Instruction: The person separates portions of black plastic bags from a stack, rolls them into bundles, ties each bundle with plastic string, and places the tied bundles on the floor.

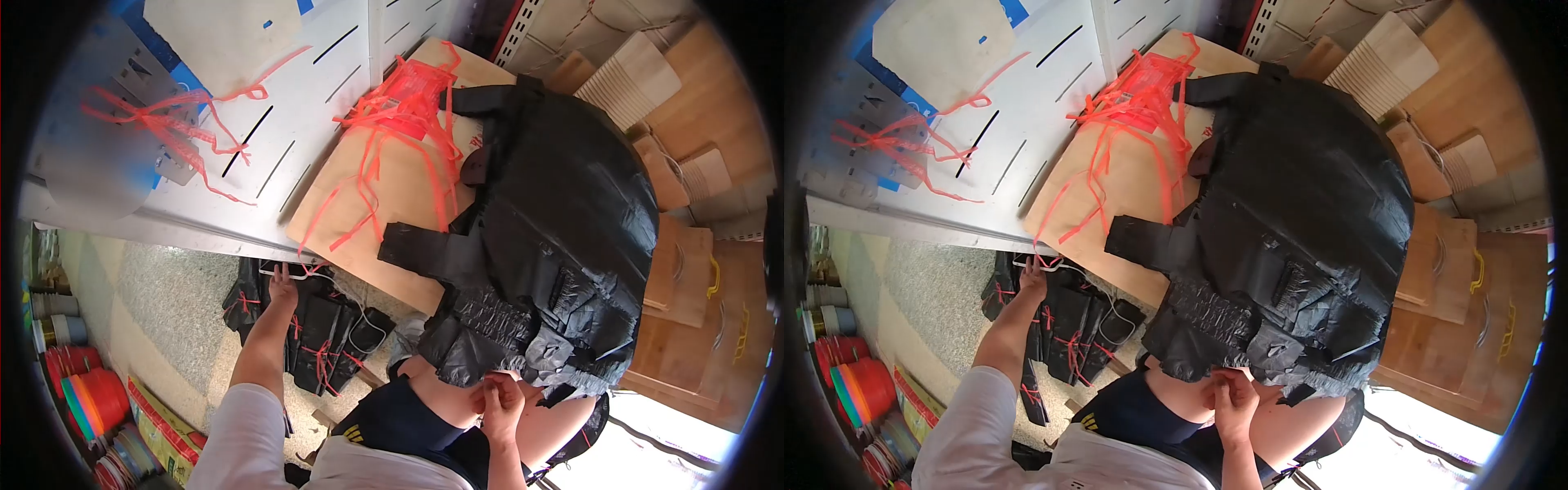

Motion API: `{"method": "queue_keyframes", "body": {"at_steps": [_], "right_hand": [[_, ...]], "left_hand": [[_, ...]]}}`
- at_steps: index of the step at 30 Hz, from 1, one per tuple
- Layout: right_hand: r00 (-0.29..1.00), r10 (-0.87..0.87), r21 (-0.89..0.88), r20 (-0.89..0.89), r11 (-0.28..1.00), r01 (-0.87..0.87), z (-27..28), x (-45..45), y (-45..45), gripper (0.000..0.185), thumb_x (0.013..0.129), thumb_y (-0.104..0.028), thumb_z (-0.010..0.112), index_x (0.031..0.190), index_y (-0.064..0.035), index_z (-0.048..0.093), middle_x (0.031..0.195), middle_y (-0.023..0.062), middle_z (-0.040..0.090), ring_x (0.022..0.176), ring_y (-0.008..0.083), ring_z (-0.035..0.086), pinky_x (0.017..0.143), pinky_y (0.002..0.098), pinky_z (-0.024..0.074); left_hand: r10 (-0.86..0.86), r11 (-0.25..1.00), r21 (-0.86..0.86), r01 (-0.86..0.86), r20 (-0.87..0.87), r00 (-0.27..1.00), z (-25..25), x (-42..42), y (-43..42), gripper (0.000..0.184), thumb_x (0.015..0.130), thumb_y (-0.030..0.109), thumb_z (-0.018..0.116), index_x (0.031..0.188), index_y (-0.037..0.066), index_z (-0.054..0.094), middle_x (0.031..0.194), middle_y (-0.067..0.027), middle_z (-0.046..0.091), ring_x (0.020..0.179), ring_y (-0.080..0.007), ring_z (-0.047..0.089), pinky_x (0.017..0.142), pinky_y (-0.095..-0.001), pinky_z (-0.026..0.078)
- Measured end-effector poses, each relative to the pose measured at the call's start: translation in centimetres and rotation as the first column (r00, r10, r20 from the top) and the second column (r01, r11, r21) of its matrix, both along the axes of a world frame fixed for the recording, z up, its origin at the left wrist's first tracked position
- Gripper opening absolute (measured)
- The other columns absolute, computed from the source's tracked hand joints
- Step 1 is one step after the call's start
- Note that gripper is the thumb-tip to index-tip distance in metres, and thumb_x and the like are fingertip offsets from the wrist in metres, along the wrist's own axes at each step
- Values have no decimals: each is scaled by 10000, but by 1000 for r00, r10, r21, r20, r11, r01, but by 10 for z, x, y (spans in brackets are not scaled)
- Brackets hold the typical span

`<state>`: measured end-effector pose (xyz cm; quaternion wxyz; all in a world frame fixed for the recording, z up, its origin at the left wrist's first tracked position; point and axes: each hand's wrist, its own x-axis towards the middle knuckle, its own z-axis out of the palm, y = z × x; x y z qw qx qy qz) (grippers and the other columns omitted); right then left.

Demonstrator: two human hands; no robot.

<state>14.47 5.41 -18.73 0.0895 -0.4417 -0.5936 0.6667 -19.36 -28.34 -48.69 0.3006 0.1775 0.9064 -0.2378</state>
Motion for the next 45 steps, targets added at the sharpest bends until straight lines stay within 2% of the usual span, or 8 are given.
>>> {"method": "queue_keyframes", "body": {"at_steps": [7, 10, 16, 24, 32, 35, 39, 45], "right_hand": [[999, 14, 27, -46, 1000, -12, -1, 1, 0, 114, 932, -31, 491, 997, 27, 565, 641, 85, 608, 466, 80, 509, 435, 198, 394], [994, 29, 39, -104, 999, -25, -9, 6, 1, 138, 920, -18, 473, 993, 25, 582, 644, 66, 606, 491, 66, 506, 445, 193, 390], [998, -5, 29, -66, 1000, 7, -6, 9, -3, 180, 901, -1, 475, 1015, 21, 612, 706, 62, 629, 572, 81, 563, 520, 200, 439], [966, 167, 41, -196, 986, -162, 42, 31, 1, 222, 923, -49, 524, 1128, 19, 578, 863, 89, 659, 762, 122, 644, 698, 245, 534], [885, -139, 191, -445, 950, 245, 102, 53, 66, 170, 929, -70, 545, 1059, 17, 611, 844, 51, 656, 728, 75, 601, 647, 221, 499], [913, -101, 490, -394, 818, 302, 105, 50, 96, 138, 893, -27, 558, 1003, 8, 635, 838, 73, 654, 705, 129, 611, 635, 238, 494], [983, 4, 919, -186, 355, 172, 118, 39, 129, 186, 811, 29, 567, 967, -15, 658, 895, 118, 640, 827, 255, 604, 729, 325, 497], [981, 5, 976, 193, 102, -193, 102, 21, 158, 344, 732, -51, 604, 1069, -91, 658, 1134, 92, 597, 1092, 306, 508, 872, 442, 439]], "left_hand": [[14, 910, 409, 61, -179, 984, 31, 70, 20, 324, 807, 120, 561, 1104, 8, 624, 1500, -202, 205, 1380, -377, 226, 1070, -454, 320], [23, 744, 651, 150, -249, 968, 58, 115, 27, 358, 684, 72, 663, 1030, -13, 633, 1427, -278, 273, 1318, -431, 303, 1036, -459, 374], [43, 454, 890, 44, -71, 997, 133, 175, 75, 368, 720, 63, 666, 1081, 12, 617, 1339, -256, 406, 1217, -422, 430, 1001, -432, 403], [36, -15, 954, 299, -298, 954, 325, 150, 170, 303, 792, 38, 621, 1093, 13, 592, 1171, -190, 534, 1066, -367, 546, 913, -410, 452], [-108, -220, 906, 362, -392, 914, 410, 128, 262, 322, 821, 48, 598, 1143, 36, 586, 1225, -146, 536, 1114, -328, 543, 942, -391, 447], [-200, -140, 919, 368, -390, 899, 410, 115, 277, 375, 809, 33, 576, 1184, 51, 560, 1233, -134, 539, 1137, -331, 528, 961, -395, 438], [-389, 8, 919, 394, -360, 848, 405, 101, 280, 461, 789, 50, 592, 1244, 88, 532, 1298, -121, 512, 1260, -335, 432, 1042, -412, 383], [-487, 60, 895, 442, -360, 796, 394, 77, 296, 475, 776, 78, 608, 1247, 99, 552, 1334, -117, 503, 1312, -332, 377, 1075, -421, 349]]}}
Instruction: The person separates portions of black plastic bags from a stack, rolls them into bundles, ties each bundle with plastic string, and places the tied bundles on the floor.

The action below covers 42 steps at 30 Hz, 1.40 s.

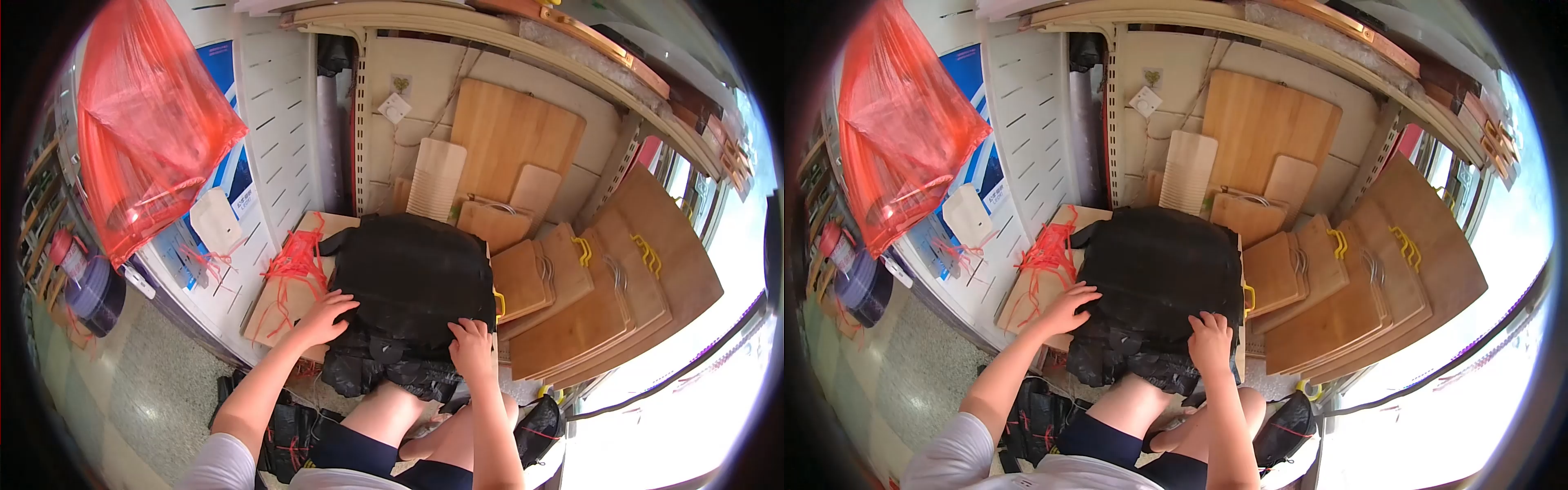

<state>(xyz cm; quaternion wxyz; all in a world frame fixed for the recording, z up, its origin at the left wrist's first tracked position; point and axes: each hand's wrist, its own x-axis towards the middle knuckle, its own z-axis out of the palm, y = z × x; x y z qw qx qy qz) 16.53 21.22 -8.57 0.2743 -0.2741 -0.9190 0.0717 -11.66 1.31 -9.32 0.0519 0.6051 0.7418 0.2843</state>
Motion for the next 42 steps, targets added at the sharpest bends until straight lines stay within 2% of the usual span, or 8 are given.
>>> {"method": "queue_keyframes", "body": {"at_steps": [6, 17, 24, 27, 28, 34, 37, 42], "right_hand": [[986, 47, -17, 163, 999, -44, -1, -12, 9, 507, 731, -88, 607, 1234, -132, 570, 1234, 115, 543, 1170, 321, 474, 928, 457, 416], [978, 182, -198, 102, 967, -159, 24, 16, 4, 323, 798, -116, 600, 1117, -128, 649, 1146, 76, 597, 1117, 282, 518, 914, 412, 432], [999, 48, -636, -16, 770, -47, 39, 13, 9, 320, 865, -212, 599, 1144, -57, 586, 1030, 191, 639, 890, 378, 610, 820, 443, 479], [994, -43, -472, -103, 882, -10, 11, 2, 16, 390, 885, -210, 590, 1242, -79, 504, 986, 221, 648, 868, 394, 625, 801, 423, 488], [999, -32, -461, -36, 887, 12, 6, 1, 20, 539, 846, -230, 621, 1326, -127, 397, 1093, 223, 612, 935, 410, 617, 807, 441, 495], [978, 198, -311, -61, 928, -207, 22, 16, 13, 430, 755, -138, 646, 1179, -146, 578, 1337, 180, 454, 1017, 394, 589, 849, 448, 486], [983, 182, -295, 26, 941, -167, 30, 22, 9, 398, 713, -91, 650, 1110, -75, 624, 1342, 206, 427, 1145, 414, 493, 953, 444, 436], [991, 97, -34, 96, 995, -94, 21, 18, 13, 387, 663, -124, 689, 1050, -112, 669, 1272, 117, 510, 1066, 331, 538, 869, 432, 451]], "left_hand": [[2, 997, -77, -8, -74, 997, 10, -1, 18, 552, 723, 15, 581, 1266, 107, 544, 1323, -101, 518, 1289, -329, 406, 1059, -423, 366], [-12, 985, -170, -27, -224, 974, 45, 18, 2, 449, 757, 41, 621, 1201, 72, 559, 1286, -108, 544, 1233, -313, 474, 1015, -379, 402], [59, 996, -82, -29, 397, 916, 32, -8, 31, 427, 890, 355, 602, 1124, 0, 566, 1133, -191, 610, 1044, -338, 591, 858, -383, 463], [239, 966, -191, -177, 378, 895, 17, -10, 47, 424, 883, 357, 604, 1109, 1, 564, 1125, -192, 613, 1022, -333, 597, 835, -376, 467], [296, 941, -260, -216, 331, 896, 13, -11, 50, 410, 867, 344, 623, 1100, 17, 545, 1080, -188, 625, 993, -336, 606, 820, -394, 473], [326, 936, -144, -321, 15, 945, 2, -4, 49, 371, 796, 241, 699, 1075, 57, 540, 1041, -151, 562, 974, -356, 552, 821, -428, 463], [353, 935, 89, -342, -288, 890, 12, 13, 44, 371, 745, 220, 731, 1036, 73, 554, 1040, -101, 529, 1006, -328, 518, 824, -433, 448], [212, 905, 385, -181, -40, 976, 42, 94, 27, 271, 726, 149, 701, 953, 50, 592, 918, -123, 571, 844, -316, 581, 745, -417, 477]]}}
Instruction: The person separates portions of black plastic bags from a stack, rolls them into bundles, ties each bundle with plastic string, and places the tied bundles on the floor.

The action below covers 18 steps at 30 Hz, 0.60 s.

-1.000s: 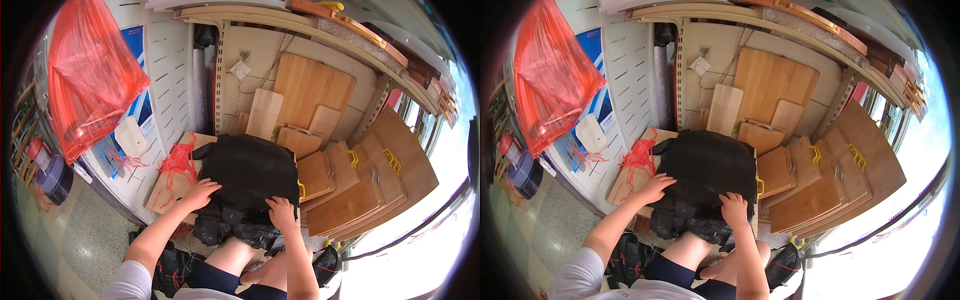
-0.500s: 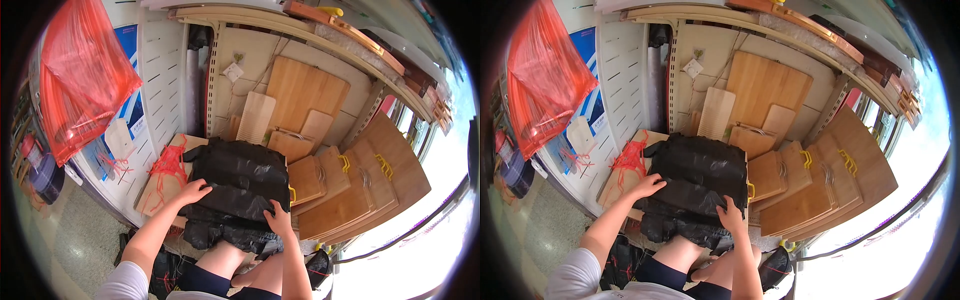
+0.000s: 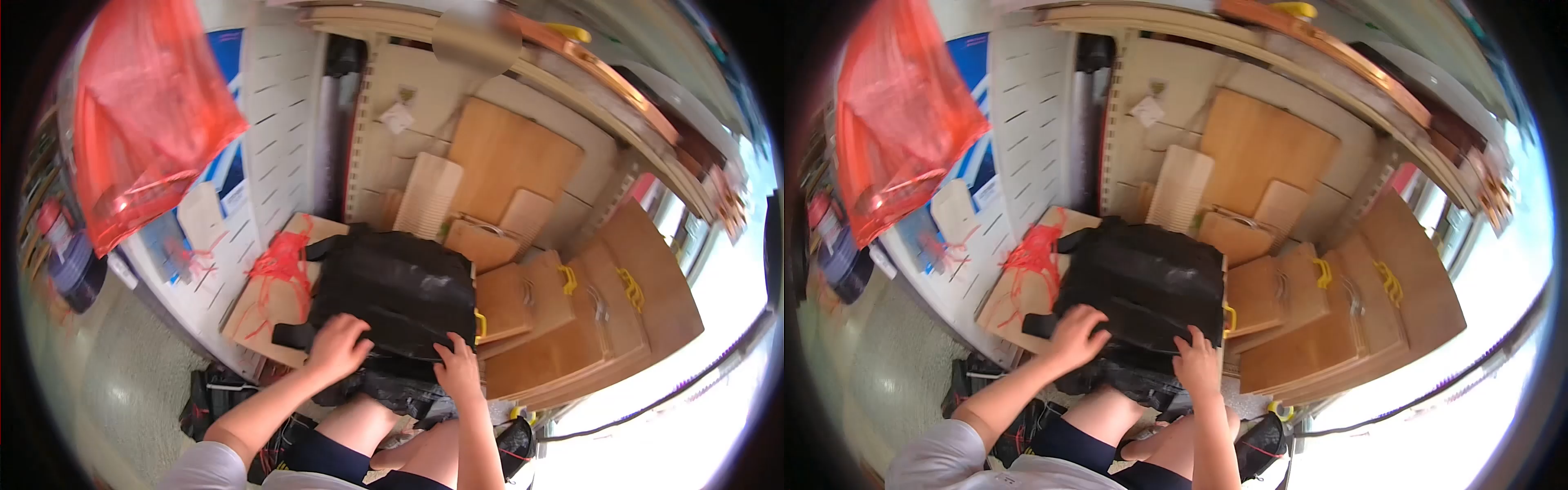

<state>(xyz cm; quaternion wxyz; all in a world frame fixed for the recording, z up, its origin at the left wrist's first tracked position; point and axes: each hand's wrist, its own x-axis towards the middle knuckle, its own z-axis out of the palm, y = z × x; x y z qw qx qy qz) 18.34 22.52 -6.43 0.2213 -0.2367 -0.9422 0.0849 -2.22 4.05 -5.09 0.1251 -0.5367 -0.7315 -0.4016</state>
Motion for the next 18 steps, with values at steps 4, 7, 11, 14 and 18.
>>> {"method": "queue_keyframes", "body": {"at_steps": [4, 7, 11, 14, 18], "right_hand": [[1000, 7, 203, -13, 979, -4, 32, -9, -38, 273, 677, -130, 689, 945, -81, 685, 1147, 90, 572, 994, 301, 522, 863, 455, 408], [998, 61, 212, 7, 975, -61, 31, -7, -72, 243, 700, -126, 665, 930, -48, 661, 1047, 94, 595, 970, 296, 519, 872, 449, 397], [994, 90, 125, 55, 987, -96, 23, -3, -115, 247, 719, -131, 653, 936, -15, 636, 1010, 97, 589, 933, 297, 529, 877, 440, 392], [975, 30, -1, -220, 1000, -31, 31, 1, -136, 211, 790, -163, 631, 926, -2, 628, 964, 133, 591, 915, 317, 560, 790, 405, 443], [929, -369, -782, -24, 586, 212, 28, 27, -127, 358, 904, -331, 573, 983, 17, 591, 1011, 154, 586, 962, 298, 569, 817, 412, 465]], "left_hand": [[-174, 907, 131, 400, 982, 71, -34, 54, -5, 382, 951, 293, 559, 1216, 21, 517, 1100, -122, 628, 969, -203, 642, 788, -338, 550], [-187, 916, 302, 265, 904, -385, -37, 70, 4, 540, 930, 410, 559, 1278, 10, 458, 1214, -127, 561, 1106, -225, 571, 913, -359, 510], [-215, 959, 280, 52, 831, -514, -34, 74, 7, 394, 931, 338, 584, 1199, 52, 538, 1081, -64, 609, 958, -159, 616, 836, -330, 535], [-273, 959, 275, -65, 843, -463, -46, 76, 6, 280, 915, 179, 597, 1160, 44, 575, 1052, -44, 629, 938, -136, 619, 801, -299, 527], [-303, 949, 312, -57, 843, -444, -50, 63, -1, 318, 890, 71, 586, 1203, 28, 554, 1152, -71, 606, 987, -157, 607, 866, -323, 505]]}}
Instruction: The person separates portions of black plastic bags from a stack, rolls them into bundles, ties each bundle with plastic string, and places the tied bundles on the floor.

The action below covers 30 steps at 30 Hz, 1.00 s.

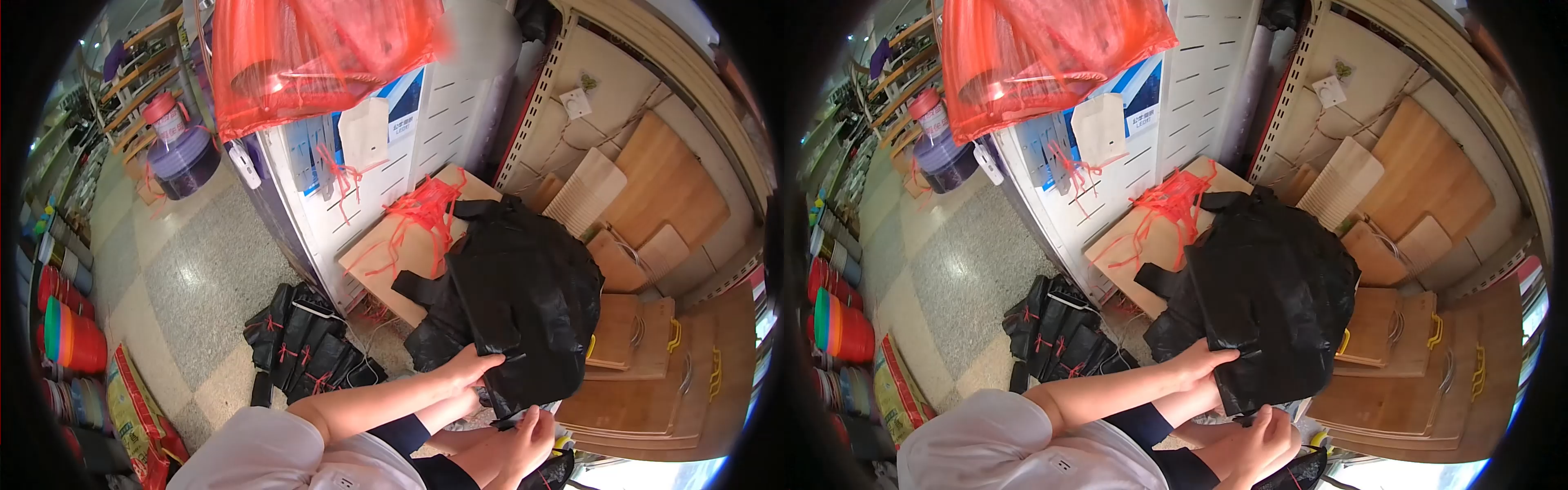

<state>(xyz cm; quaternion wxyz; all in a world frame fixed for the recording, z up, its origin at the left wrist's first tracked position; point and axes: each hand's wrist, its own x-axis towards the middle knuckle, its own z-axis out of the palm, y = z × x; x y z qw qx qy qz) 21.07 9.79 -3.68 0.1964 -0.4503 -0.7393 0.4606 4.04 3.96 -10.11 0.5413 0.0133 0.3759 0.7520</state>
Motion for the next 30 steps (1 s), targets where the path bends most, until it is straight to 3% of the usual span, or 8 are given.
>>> {"method": "queue_keyframes", "body": {"at_steps": [2, 5, 9, 13, 20, 25, 28, 30], "right_hand": [[957, -106, -605, -270, 792, -83, -37, 15, 26, 489, 938, -427, 519, 1083, 38, 566, 1086, 164, 605, 1013, 284, 590, 857, 397, 498], [550, -592, -774, -590, 607, -177, -11, -27, 5, 502, 935, -401, 530, 1177, 39, 540, 1063, 207, 625, 973, 304, 633, 818, 372, 535], [797, -303, -281, -523, 944, 174, -56, -13, 36, 495, 885, -372, 586, 1227, -17, 530, 1165, 150, 601, 1066, 287, 584, 911, 415, 477], [633, -567, -668, -528, 737, 102, -50, -1, 62, 371, 875, -218, 603, 1169, 3, 556, 1142, 137, 617, 1048, 268, 603, 892, 390, 505], [437, -666, -723, -604, 689, 50, -66, -11, 72, 316, 844, -70, 639, 1136, 22, 559, 1129, 117, 620, 1000, 241, 621, 838, 344, 531], [600, -468, -245, -648, 875, 417, -45, -31, 54, 384, 869, -38, 576, 1223, 90, 507, 1251, 149, 553, 1131, 237, 536, 961, 321, 418], [892, -104, 88, -440, 984, 158, -15, -37, 42, 418, 806, 79, 529, 1223, 39, 536, 1240, 179, 574, 1143, 267, 556, 974, 339, 419], [925, 311, 517, -217, 841, -161, -1, -35, 35, 618, 638, 139, 515, 1228, -37, 566, 1291, 152, 543, 1235, 315, 484, 1045, 389, 366]], "left_hand": [[-45, 997, -57, 44, -20, 999, 21, -7, -11, 343, 886, 65, 589, 1225, 35, 545, 1170, -66, 602, 1021, -160, 597, 880, -348, 502], [-144, 990, -10, 144, -15, 990, 15, -16, -15, 372, 872, 81, 617, 1236, 50, 543, 1179, -48, 603, 1035, -160, 593, 882, -344, 499], [-350, 937, -41, 348, -172, 921, -3, -35, -18, 436, 831, 124, 681, 1244, 76, 550, 1159, -44, 621, 1040, -170, 594, 875, -353, 501], [-451, 891, -176, 419, -235, 861, 3, -67, -14, 430, 823, 98, 671, 1238, 100, 558, 1156, -45, 618, 1018, -179, 601, 888, -383, 493], [-472, 870, -259, 420, -192, 860, -3, -86, -23, 447, 807, 73, 684, 1234, 97, 554, 1139, -34, 622, 994, -146, 610, 851, -325, 512], [-405, 905, -252, 343, -261, 876, 13, -76, -26, 391, 815, 124, 697, 1187, 94, 580, 1071, -33, 650, 931, -135, 635, 771, -308, 541], [-380, 918, -221, 330, -252, 890, 10, -76, -24, 415, 793, 84, 714, 1183, 63, 574, 1093, -48, 641, 964, -160, 632, 815, -306, 539], [-360, 926, -226, 303, -285, 888, 10, -75, -25, 395, 802, 95, 709, 1171, 58, 575, 1080, -47, 642, 949, -159, 637, 795, -304, 546]]}}
